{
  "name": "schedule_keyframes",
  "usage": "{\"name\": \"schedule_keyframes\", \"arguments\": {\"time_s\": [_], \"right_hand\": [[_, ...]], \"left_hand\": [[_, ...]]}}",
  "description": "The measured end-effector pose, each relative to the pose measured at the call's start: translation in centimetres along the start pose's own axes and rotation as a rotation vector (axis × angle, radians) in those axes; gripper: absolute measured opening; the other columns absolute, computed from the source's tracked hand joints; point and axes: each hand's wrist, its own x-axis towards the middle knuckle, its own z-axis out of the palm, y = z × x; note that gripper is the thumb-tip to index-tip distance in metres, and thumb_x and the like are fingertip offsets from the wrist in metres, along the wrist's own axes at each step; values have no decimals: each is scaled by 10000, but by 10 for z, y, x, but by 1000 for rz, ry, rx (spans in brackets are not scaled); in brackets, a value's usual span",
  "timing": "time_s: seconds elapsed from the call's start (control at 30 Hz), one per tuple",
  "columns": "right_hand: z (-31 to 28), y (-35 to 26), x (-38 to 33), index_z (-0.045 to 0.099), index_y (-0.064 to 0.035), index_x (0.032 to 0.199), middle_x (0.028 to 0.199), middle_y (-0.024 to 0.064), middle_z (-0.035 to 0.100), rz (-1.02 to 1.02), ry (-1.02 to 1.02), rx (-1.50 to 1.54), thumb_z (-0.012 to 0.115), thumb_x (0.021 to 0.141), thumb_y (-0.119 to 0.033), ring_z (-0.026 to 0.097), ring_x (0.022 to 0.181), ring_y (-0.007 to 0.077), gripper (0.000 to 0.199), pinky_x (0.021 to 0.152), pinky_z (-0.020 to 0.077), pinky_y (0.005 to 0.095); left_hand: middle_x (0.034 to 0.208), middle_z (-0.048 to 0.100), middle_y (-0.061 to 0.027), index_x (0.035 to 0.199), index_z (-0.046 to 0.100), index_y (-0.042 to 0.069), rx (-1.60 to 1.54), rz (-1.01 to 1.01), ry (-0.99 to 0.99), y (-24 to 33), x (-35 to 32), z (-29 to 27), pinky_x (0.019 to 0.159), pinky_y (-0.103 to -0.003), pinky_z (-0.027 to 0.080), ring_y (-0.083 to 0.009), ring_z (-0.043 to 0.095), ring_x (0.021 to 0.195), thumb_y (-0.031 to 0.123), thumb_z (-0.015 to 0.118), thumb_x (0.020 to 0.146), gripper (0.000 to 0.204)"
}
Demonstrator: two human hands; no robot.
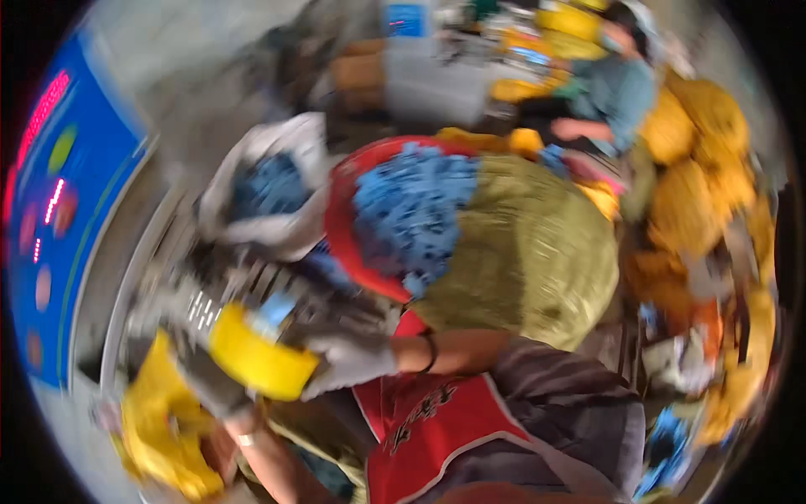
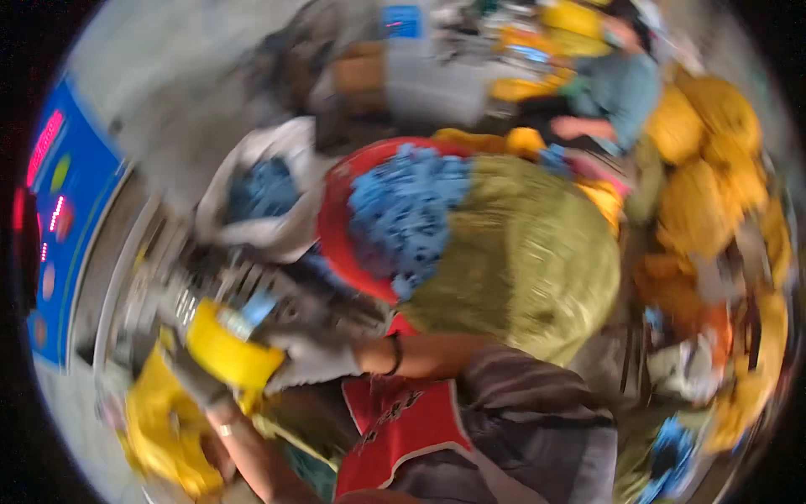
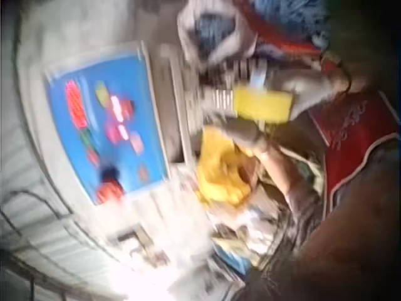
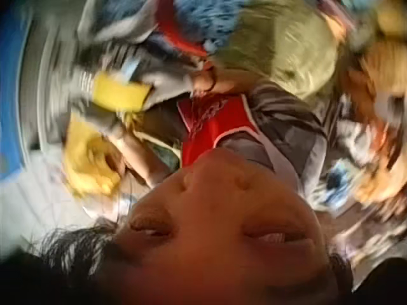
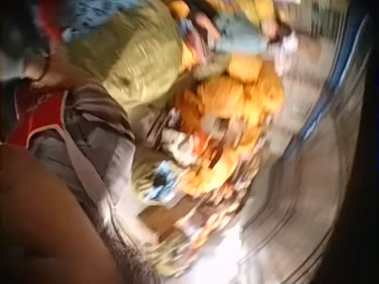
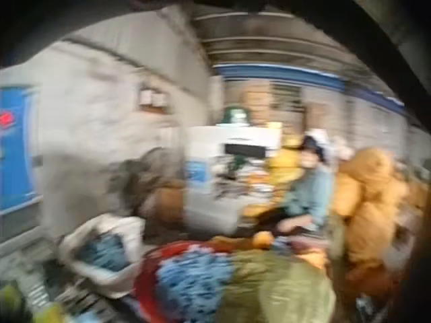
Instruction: The person puts on gloves, cleans a machine component with tape, and presses buttons on the control panel. The person then loads toy gun parts onto the machine to stamp them, places the stamped parts into containers, and covers a basin of parts with a sack.
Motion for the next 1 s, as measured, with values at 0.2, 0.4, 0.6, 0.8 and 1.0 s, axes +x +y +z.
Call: {"name": "schedule_keyframes", "arguments": {"time_s": [0.2,0.4,0.6,0.8,1.0], "right_hand": [[12,-12,1,578,-14,1007,992,125,585,-57,32,-41,805,629,-127,574,955,275,455,813,456,373],[10,-11,-3,569,-14,1031,992,123,587,47,46,78,794,632,-108,570,945,268,467,814,456,362],[13,3,0,563,-15,1044,1027,122,576,172,-1,232,793,653,-130,565,968,257,469,828,456,355],[8,-11,3,580,-17,1096,1026,83,622,246,-94,420,792,722,-233,580,945,174,481,838,479,329],[-16,-6,-12,478,-19,1219,1076,45,603,66,-35,1,741,694,6,579,967,130,588,847,481,293]], "left_hand": [[1467,325,-96,1428,232,3,1079,-161,-327,-23,-1,-29,1134,-407,215,-200,397,1298,349,337,976,579],[1422,356,-191,1411,264,-34,62,-335,212,-1,-6,6,1112,-381,246,-270,362,1308,299,368,973,560],[1449,343,-163,1402,318,11,-927,-732,384,51,19,34,1134,-427,193,-308,314,1337,452,253,965,625],[1420,383,-142,1443,296,105,-559,-524,324,18,2,3,1058,-408,360,-305,418,1263,569,305,926,695],[1221,576,-89,1287,493,84,-1315,-343,296,29,9,46,953,-355,448,-239,553,1096,294,462,955,393]]}}
